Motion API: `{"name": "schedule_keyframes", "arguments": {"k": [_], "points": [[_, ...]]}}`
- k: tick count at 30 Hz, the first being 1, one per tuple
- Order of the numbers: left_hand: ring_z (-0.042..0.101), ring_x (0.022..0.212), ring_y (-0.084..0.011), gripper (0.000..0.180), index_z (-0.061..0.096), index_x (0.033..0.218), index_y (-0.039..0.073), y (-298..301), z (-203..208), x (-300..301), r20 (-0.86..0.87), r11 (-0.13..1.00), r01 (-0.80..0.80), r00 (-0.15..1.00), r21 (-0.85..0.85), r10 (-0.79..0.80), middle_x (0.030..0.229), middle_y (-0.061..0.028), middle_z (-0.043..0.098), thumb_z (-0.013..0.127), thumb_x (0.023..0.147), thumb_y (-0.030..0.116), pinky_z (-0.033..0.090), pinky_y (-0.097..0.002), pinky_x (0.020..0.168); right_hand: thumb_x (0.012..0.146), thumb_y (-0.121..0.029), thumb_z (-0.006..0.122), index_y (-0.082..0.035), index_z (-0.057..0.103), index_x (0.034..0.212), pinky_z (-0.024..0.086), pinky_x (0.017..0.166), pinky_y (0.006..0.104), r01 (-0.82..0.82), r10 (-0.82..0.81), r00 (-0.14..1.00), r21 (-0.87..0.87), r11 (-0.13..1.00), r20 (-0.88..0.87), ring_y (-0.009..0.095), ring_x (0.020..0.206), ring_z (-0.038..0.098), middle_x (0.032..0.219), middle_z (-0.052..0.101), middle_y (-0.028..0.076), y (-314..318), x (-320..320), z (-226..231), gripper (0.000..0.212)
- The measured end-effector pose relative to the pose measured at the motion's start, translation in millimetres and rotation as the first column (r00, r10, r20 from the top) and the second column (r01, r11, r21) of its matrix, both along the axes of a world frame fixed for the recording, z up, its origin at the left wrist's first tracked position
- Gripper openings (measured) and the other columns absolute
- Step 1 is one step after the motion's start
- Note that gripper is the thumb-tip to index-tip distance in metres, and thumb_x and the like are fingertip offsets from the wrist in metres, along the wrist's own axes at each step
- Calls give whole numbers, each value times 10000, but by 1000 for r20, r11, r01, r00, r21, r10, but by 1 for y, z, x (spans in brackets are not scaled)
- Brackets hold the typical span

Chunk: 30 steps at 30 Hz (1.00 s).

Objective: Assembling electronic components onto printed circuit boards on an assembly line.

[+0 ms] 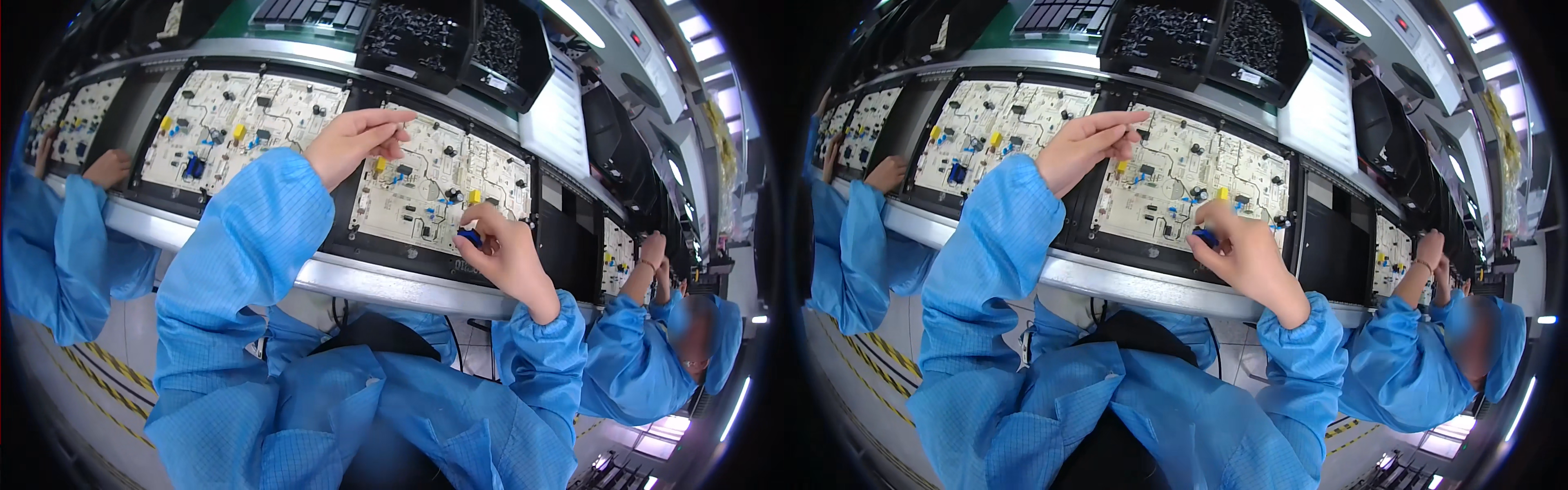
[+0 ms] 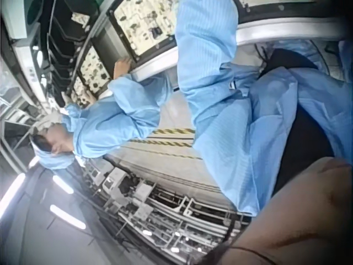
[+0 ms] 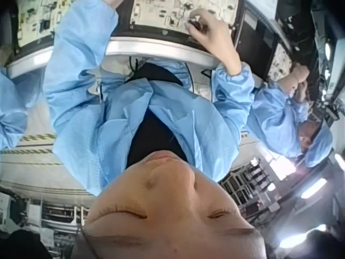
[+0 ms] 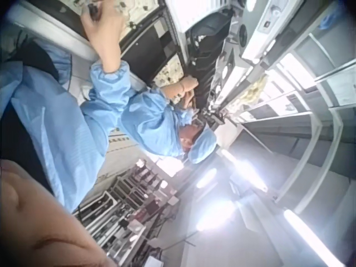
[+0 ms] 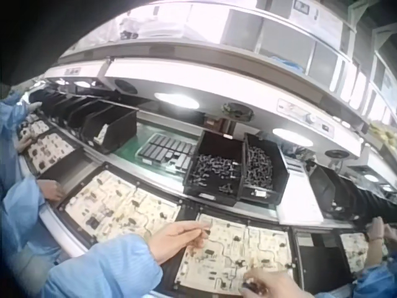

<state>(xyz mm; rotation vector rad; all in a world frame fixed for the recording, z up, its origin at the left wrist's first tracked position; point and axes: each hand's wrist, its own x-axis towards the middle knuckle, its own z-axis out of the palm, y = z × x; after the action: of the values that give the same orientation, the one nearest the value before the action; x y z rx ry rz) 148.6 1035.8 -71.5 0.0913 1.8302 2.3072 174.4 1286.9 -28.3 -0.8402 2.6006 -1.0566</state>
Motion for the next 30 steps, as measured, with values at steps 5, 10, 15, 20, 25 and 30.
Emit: {"name": "schedule_keyframes", "arguments": {"k": [5, 10, 15, 20, 25, 30], "points": [[574, 904, -116, 314, 513, 1230, 42, -1, 4, -1, -68, 1000, -17, 998, 21, 19, 1046, -79, 600, 446, 942, 146, 448, -242, 832, 750, -41, 676, -36, 623, 904, 334, 477, 208, -49, 40, 995, 97, 994, 87, 56, 496, 386, 540, 444, 8, -1, -8, -19, 163], [574, 883, -99, 291, 573, 1161, 51, 2, 8, 3, -49, 995, -101, 994, 23, 102, 991, -59, 629, 503, 921, 200, 437, -214, 760, 746, -34, 684, -31, 622, 928, 324, 483, 199, 19, -15, 963, -10, 1000, 269, 41, 513, 374, 567, 410, 3, -9, -8, -15, 192], [529, 800, -82, 299, 601, 1082, 24, 3, 10, 0, -15, 988, -149, 989, 34, 150, 889, -41, 607, 504, 927, 261, 436, -211, 740, 680, -26, 712, -24, 636, 965, 415, 615, 266, -196, 205, 963, 72, 978, -173, 176, 697, 527, 726, 544, 67, -7, -20, -21, 294], [473, 677, -45, 320, 628, 955, 36, 4, 8, -1, 45, 972, -126, 992, 199, 119, 776, -2, 573, 539, 903, 339, 407, -184, 631, 654, -32, 723, -18, 641, 954, 439, 692, 294, -179, 189, 971, 80, 981, -148, 230, 789, 541, 834, 588, 95, -8, -23, -24, 312], [454, 670, -38, 307, 595, 990, 38, 12, 16, 2, 62, 970, -156, 987, 184, 147, 776, 5, 544, 504, 923, 323, 407, -171, 610, 654, -41, 729, -17, 643, 949, 444, 672, 284, -127, 133, 990, 107, 986, -44, 197, 738, 541, 837, 596, 92, -9, -23, -24, 308], [400, 634, -25, 290, 561, 1005, 51, 8, 15, 1, 77, 971, -121, 991, 207, 107, 714, 43, 455, 439, 954, 309, 376, -154, 580, 658, -49, 734, -10, 642, 938, 443, 655, 275, -93, 93, 996, 106, 990, 11, 176, 709, 536, 816, 592, 83, -10, -25, -24, 297]]}}
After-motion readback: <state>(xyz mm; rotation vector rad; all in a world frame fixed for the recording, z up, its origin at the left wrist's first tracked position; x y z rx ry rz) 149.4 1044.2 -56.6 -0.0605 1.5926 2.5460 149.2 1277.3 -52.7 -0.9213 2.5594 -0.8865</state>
